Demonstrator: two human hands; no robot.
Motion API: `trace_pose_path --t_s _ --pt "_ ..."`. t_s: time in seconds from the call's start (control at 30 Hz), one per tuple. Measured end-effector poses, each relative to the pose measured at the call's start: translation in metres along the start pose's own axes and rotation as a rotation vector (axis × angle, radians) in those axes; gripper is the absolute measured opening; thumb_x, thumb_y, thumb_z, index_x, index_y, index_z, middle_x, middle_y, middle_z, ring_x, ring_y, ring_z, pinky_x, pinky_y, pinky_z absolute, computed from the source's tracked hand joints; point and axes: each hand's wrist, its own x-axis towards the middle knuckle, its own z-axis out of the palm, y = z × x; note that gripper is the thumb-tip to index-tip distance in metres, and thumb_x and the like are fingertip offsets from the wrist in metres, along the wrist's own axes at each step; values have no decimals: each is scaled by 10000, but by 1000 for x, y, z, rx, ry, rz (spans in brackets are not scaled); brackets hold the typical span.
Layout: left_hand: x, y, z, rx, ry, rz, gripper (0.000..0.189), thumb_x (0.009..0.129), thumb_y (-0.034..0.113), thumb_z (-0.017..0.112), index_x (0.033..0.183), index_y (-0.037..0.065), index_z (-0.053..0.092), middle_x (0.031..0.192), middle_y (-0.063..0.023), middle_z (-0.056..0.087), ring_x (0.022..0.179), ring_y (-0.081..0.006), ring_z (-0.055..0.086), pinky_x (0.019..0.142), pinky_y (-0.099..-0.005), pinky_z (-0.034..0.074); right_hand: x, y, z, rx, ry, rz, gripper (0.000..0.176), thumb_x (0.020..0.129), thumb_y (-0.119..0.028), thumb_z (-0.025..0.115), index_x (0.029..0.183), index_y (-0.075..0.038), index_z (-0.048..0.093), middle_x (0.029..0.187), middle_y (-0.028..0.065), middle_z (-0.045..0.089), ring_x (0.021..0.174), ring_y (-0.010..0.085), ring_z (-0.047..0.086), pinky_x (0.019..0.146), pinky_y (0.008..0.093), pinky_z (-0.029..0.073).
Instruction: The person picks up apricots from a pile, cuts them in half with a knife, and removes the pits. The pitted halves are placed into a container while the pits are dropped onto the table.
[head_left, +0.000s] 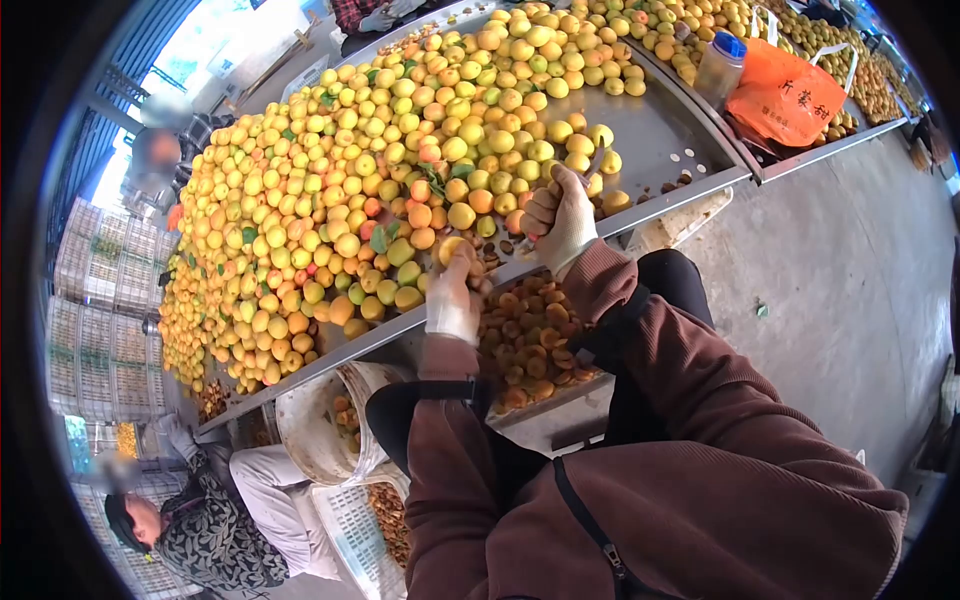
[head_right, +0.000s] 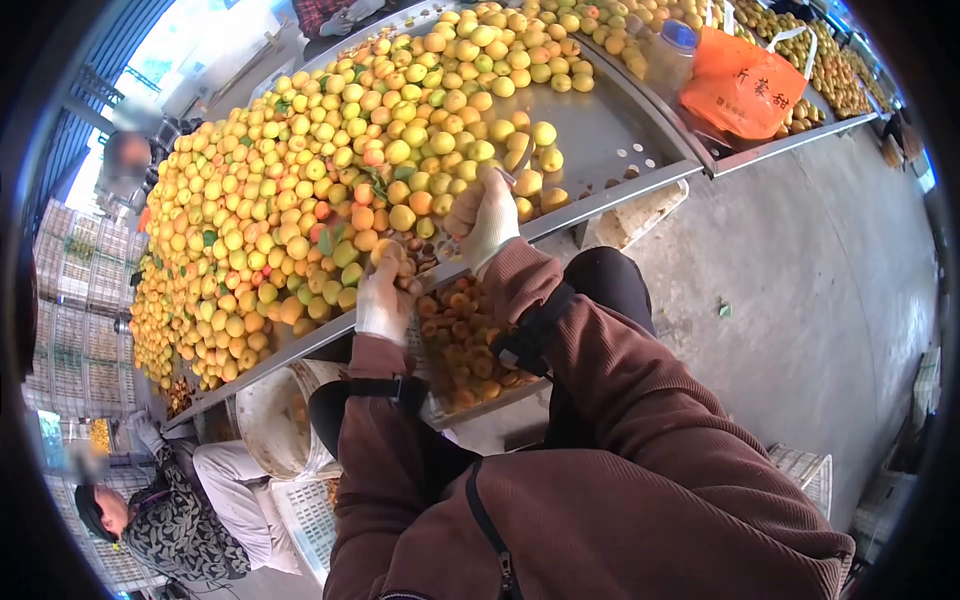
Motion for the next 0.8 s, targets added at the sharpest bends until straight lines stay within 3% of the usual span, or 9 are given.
trace_pose_path --t_s 0.1,0.2,0.37,0.43,0.5,0.57,0.63,0.7,0.8 --pt "36 -8 -15 323 83 299 126 923 91 585 1026 29 549 819 -39 592 640 -98 546 552 -245 467 -5 -5 -7 3 -23 7 428 929 -257 479 580 -215 234 517 -68 214 397 100 178 398 276 153" --pt "51 -10 -13 478 151 425 157 903 39 592 1049 24 534 849 -54 616 713 -101 596 609 -257 513 -3 -9 -14 -17 3 20 419 910 -224 488 571 -211 241 510 -64 221 391 100 173 394 281 155" --pt "41 1 -6 436 136 332 195 897 31 595 1083 22 537 858 -57 626 756 -108 610 653 -234 514 -5 -16 -16 -29 27 -6 397 888 -206 497 572 -209 256 509 -63 226 387 97 175 389 286 159" --pt "40 4 -17 679 104 563 210 901 48 596 1104 14 555 873 -57 633 781 -105 606 663 -236 509 -6 -21 -18 -42 7 -16 390 887 -209 498 577 -207 260 510 -63 229 389 100 184 392 284 163" --pt "19 9 -13 668 83 537 219 891 80 628 1102 37 589 880 -52 638 779 -101 593 680 -233 497 -10 -27 -19 -50 -5 -2 390 892 -220 500 580 -204 266 510 -63 227 391 100 186 393 286 167" --pt "-1 11 -10 1010 -69 385 218 872 108 664 1080 62 616 851 -51 626 768 -132 588 710 -244 486 -14 -32 -19 -61 -23 11 390 897 -231 502 583 -202 272 509 -62 225 393 101 189 395 289 171" --pt "-4 2 -19 1122 -62 537 237 840 203 699 1042 88 655 876 -83 645 799 -219 614 745 -302 497 -20 -32 -21 -95 -28 15 390 943 -265 511 625 -200 295 542 -71 242 425 82 207 407 257 171" --pt "-8 7 -12 1697 246 629 296 810 313 698 1011 98 677 894 -120 663 878 -302 624 801 -374 495 -22 -29 -24 -147 -28 29 392 945 -277 513 624 -200 301 539 -69 247 421 83 213 406 259 176" --pt "13 9 -16 1859 195 456 403 799 430 649 1074 137 692 1023 -155 679 968 -347 621 872 -417 471 -27 -24 -27 -274 -55 50 392 947 -298 513 624 -201 313 535 -67 254 414 86 219 403 264 182"
